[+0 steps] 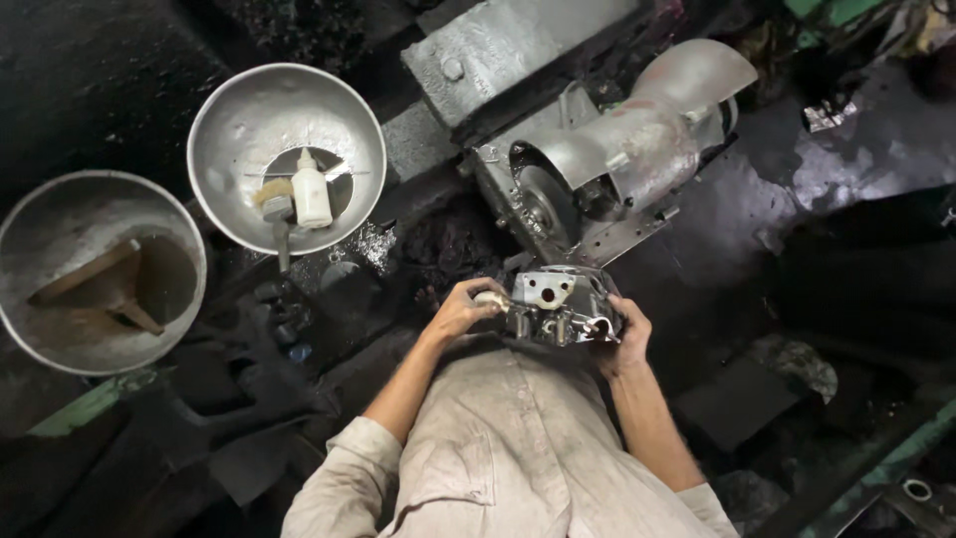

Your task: The person holds a metal engine block and repeatedly presses its surfaces against a rotating bench grinder wheel. The person rotates and repositions the block to grind different edges and faces, then briefly inspects the surfaces before continuing.

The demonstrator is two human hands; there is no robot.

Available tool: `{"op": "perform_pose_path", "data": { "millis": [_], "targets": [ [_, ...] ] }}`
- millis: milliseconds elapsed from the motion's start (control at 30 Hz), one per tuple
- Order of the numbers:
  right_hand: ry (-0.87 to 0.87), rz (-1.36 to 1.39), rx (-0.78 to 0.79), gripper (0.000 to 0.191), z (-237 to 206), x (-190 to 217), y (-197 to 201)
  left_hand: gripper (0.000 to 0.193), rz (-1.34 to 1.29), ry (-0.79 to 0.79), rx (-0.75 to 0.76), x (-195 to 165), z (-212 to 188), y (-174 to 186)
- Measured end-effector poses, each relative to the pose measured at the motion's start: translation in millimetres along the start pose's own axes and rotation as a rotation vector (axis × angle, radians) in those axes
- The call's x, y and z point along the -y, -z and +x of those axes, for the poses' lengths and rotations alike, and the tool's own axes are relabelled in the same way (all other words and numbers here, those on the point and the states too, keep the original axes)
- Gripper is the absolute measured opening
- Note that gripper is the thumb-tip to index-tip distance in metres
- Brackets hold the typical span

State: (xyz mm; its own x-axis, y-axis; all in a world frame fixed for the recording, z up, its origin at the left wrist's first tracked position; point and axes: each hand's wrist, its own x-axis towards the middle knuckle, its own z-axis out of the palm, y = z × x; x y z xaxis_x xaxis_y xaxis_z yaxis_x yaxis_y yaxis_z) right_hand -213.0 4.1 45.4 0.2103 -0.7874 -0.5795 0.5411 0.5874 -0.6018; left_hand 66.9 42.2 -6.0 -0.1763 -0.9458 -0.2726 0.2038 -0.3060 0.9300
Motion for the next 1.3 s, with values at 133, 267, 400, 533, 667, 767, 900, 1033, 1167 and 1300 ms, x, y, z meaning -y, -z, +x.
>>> {"op": "perform_pose_path", "data": {
  "millis": [133,267,400,533,667,767,900,1033,1167,1300],
  "targets": [
    [-0.006,0.096,-0.060,0.042,-8,5,3,0.029,0.111,-0.097,0.055,-10,4,-6],
    [0.011,0.244,-0.222,0.044,-10,6,-2,0.073,-0.302,0.149,0.064,-19,18,8],
    [0.067,0.338,-0.118,0.049,-13,5,-4,0.103,-0.476,0.419,0.357,-14,18,22],
    [0.090,0.382,-0.101,0.046,-18,2,2,0.100,-0.583,0.318,0.544,0,18,1],
    [0.086,0.324,-0.124,0.047,-20,-2,7,0.072,-0.415,0.172,0.327,-1,27,-40],
    [0.035,0.402,-0.149,0.038,-21,-2,0,0.059,-0.750,0.226,0.139,-1,32,-61],
    [0.109,0.291,-0.164,0.042,-27,9,-22,0.050,-0.873,0.225,0.191,8,37,-58],
    [0.218,0.082,-0.162,0.051,-36,30,-49,0.050,-1.104,0.229,0.325,6,49,-57],
    [0.281,0.022,-0.130,0.052,-37,48,-67,0.068,-0.990,0.319,0.277,-4,62,-63],
    [0.266,-0.018,-0.255,0.042,-26,49,-70,0.074,-1.166,0.233,0.424,-13,69,-70]
  ]
}}
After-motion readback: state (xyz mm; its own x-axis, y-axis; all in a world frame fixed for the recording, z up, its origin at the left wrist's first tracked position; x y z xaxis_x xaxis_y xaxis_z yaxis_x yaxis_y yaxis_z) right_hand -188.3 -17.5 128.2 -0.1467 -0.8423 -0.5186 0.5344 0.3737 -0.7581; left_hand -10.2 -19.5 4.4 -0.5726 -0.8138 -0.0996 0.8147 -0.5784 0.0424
